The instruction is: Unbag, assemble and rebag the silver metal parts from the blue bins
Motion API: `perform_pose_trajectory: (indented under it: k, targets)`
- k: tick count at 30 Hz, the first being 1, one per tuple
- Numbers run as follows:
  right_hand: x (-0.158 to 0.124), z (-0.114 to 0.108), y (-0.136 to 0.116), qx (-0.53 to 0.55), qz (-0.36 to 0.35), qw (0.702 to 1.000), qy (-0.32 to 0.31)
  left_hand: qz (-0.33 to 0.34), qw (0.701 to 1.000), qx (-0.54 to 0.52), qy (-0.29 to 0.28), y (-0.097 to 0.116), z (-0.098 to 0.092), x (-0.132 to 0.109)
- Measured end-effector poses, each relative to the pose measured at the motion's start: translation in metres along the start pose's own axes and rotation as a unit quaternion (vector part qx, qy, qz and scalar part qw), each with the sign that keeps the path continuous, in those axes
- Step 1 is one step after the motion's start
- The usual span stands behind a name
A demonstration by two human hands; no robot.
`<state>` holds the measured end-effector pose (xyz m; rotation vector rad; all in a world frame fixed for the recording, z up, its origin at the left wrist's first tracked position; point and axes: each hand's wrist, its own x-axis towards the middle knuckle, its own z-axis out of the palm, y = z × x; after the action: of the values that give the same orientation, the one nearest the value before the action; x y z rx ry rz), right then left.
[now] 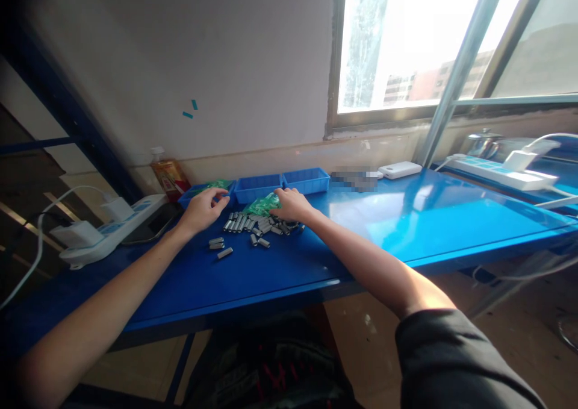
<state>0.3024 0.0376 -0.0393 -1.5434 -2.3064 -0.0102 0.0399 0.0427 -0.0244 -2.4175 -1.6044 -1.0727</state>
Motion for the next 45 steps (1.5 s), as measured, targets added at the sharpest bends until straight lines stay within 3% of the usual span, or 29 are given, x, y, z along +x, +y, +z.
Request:
perform_pose_trajectory:
  k: [6, 11, 15, 20, 24, 26, 29, 31, 35, 39, 42, 45]
  targets:
    - [-0.004, -0.006, -0.012, 0.071, -0.025, 0.992, 0.106, 0.077, 0.995, -0.040, -0.052, 0.035, 0.000, -0.010]
    - [-0.012, -0.010, -0.031, 0.093, -0.114, 0.978, 0.146, 0.057, 0.989, -0.120, -0.067, 0.056, 0.000, -0.016]
    - [-0.018, -0.012, -0.043, 0.097, -0.154, 0.972, 0.148, 0.052, 0.986, -0.142, -0.074, 0.058, -0.001, -0.016]
    - [-0.019, -0.018, -0.044, 0.120, -0.131, 0.971, 0.158, 0.039, 0.988, -0.137, -0.058, 0.050, -0.004, -0.012]
    - [-0.015, -0.026, -0.042, 0.239, -0.021, 0.960, 0.143, 0.022, 0.990, -0.138, 0.011, 0.048, -0.006, -0.012]
    - [-0.014, -0.029, -0.044, 0.389, 0.058, 0.916, 0.078, 0.035, 0.989, -0.136, 0.037, 0.049, -0.008, -0.013]
    - [-0.014, -0.031, -0.050, 0.596, 0.109, 0.795, -0.018, 0.111, 0.987, -0.111, 0.023, 0.052, -0.010, -0.016]
    - [-0.014, -0.030, -0.053, 0.645, 0.105, 0.757, -0.010, 0.163, 0.981, -0.101, 0.002, 0.053, -0.011, -0.017]
    - [-0.015, -0.027, -0.054, 0.624, 0.078, 0.768, 0.119, 0.176, 0.980, -0.083, -0.031, 0.052, -0.010, -0.016]
    - [-0.013, -0.024, -0.049, 0.598, 0.053, 0.778, 0.186, 0.084, 0.986, -0.134, -0.057, 0.053, -0.008, -0.014]
    - [-0.015, -0.024, -0.048, 0.522, 0.019, 0.819, 0.237, 0.013, 0.966, -0.242, -0.092, 0.057, -0.006, -0.013]
    - [-0.021, -0.025, -0.052, 0.380, -0.091, 0.880, 0.271, -0.080, 0.916, -0.371, -0.131, 0.060, -0.005, -0.013]
